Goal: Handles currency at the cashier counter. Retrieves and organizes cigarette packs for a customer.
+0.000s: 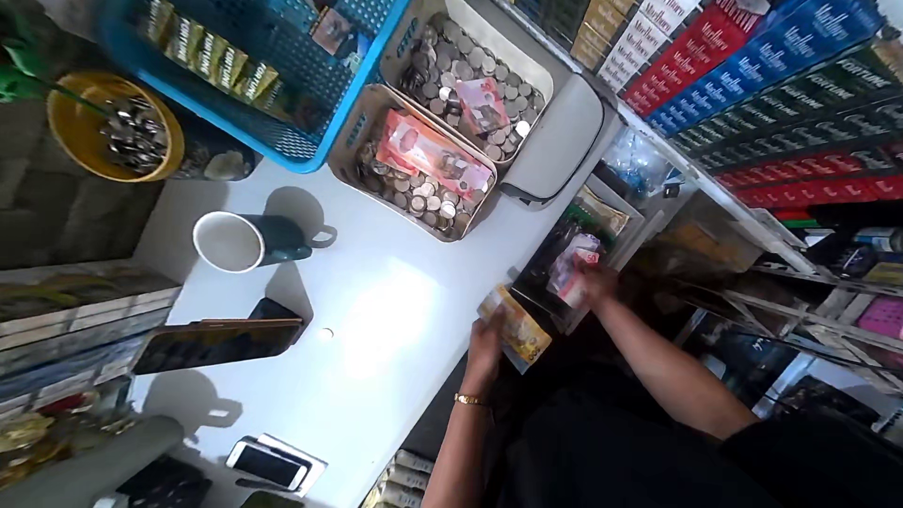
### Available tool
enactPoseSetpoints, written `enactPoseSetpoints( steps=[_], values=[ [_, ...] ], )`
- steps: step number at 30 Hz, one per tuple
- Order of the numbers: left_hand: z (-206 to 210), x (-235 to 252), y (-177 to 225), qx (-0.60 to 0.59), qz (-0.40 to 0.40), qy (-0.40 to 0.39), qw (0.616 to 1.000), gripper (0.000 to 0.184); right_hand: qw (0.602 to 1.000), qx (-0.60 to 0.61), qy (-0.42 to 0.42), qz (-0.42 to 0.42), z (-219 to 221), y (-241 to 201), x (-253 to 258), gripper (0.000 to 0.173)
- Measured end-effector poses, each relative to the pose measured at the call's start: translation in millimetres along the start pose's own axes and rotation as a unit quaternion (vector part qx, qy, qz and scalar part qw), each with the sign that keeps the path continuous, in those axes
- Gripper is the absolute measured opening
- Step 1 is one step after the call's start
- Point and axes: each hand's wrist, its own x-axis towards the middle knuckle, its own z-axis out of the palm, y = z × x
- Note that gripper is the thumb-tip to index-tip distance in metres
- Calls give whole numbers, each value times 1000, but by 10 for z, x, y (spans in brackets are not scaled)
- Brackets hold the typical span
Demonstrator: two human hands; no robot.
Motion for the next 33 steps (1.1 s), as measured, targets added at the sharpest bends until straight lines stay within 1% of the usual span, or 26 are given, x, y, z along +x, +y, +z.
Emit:
enactPoseSetpoints(
  steps=[2, 4, 6, 7, 9, 11, 13, 15, 16, 19, 22, 24, 25, 27, 29, 30, 31, 33],
  values=[
    [-67, -43, 28, -18, -7, 11, 1000, 30, 997, -68, 6, -32, 90, 25, 112, 41],
    [-117, -69, 47, -36, 6, -2, 999, 26, 994, -98, 10, -56, 47, 2, 77, 42],
    [-144, -56, 44, -29, 36, -31, 998, 20, 996, -56, 18, -74, -100, -44, -78, 39],
    [-140, -45, 47, -16, 49, -40, 998, 19, 996, -16, -1, -86, -199, -75, -185, 38],
    [-93, -41, 82, 8, 65, -41, 997, 17, 988, 53, -87, -116, -383, -204, -456, 29],
    [-40, -58, 133, 27, 79, -47, 995, 15, 962, 70, -210, -162, -477, -373, -772, 22],
    [34, -74, 178, 37, 103, -60, 992, 16, 931, 62, -309, -184, -432, -541, -1025, 17],
    [114, -119, 237, 15, 121, -64, 990, 10, 916, 32, -357, -182, -325, -668, -1164, 15],
    [134, -149, 276, -6, 126, -63, 990, 9, 913, 25, -364, -185, -277, -708, -1194, 15],
    [77, -189, 347, -77, 127, -51, 988, 19, 915, 55, -347, -200, -193, -799, -1235, 16],
    [-95, -219, 362, -132, 116, -29, 984, 25, 920, 99, -320, -201, -161, -885, -1276, 18],
    [-257, -244, 369, -150, 107, -31, 982, 26, 918, 111, -315, -213, -140, -965, -1291, 20],
    [-340, -269, 377, -159, 94, -44, 982, 26, 915, 105, -313, -229, -122, -1001, -1301, 22],
    [-469, -347, 403, -192, 59, -103, 974, 29, 911, 63, -301, -275, -63, -1063, -1345, 26],
    [-488, -443, 421, -217, 36, -160, 962, 28, 899, -29, -286, -331, 21, -1108, -1443, 27],
    [-465, -475, 429, -221, 35, -172, 959, 29, 888, -77, -287, -351, 75, -1132, -1516, 28],
    [-430, -492, 434, -213, 42, -164, 962, 29, 877, -113, -295, -363, 146, -1147, -1589, 30],
    [-380, -449, 389, -180, 82, -89, 976, 27, 852, -160, -295, -402, 309, -1146, -1690, 29]
  ],
)
